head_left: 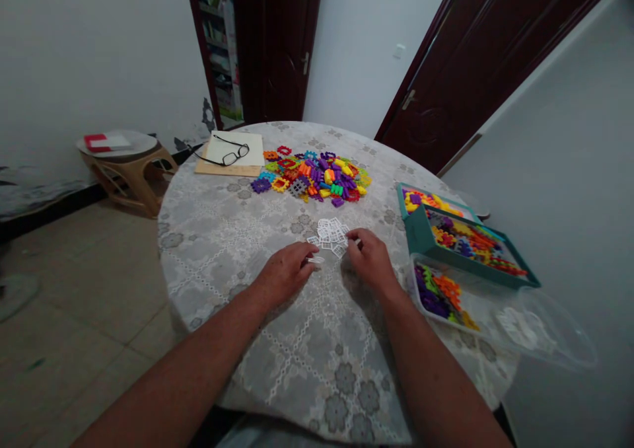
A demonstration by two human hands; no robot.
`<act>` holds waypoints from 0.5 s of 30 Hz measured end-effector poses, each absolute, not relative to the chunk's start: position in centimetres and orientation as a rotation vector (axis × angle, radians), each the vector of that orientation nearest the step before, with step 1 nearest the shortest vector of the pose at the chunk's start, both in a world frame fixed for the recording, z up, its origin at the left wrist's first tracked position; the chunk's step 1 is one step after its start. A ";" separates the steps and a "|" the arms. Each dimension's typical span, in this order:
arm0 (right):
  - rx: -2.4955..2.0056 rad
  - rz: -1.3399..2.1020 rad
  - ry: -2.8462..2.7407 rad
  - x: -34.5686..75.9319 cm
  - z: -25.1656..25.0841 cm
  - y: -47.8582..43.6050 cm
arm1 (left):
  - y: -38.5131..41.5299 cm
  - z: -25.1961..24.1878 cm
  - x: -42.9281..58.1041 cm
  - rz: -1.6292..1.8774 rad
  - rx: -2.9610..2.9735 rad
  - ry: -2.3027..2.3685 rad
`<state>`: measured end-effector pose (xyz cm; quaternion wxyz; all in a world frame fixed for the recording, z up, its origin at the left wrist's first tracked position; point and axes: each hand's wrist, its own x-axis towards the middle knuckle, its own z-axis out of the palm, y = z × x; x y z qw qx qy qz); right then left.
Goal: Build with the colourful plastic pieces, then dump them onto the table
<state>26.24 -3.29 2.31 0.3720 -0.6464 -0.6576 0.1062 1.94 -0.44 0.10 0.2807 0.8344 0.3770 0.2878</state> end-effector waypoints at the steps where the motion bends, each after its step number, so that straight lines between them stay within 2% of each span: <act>1: -1.685 0.228 -1.707 26.7 2.3 -3.2 | -0.4 0.0 1.9 0.773 2.254 0.996; 9: -1.922 0.268 -1.915 25.9 1.5 -3.5 | -0.5 0.2 2.0 0.760 2.298 0.967; 15: -1.783 0.401 -1.838 25.3 2.0 -3.4 | -0.6 0.4 1.9 0.746 2.265 1.002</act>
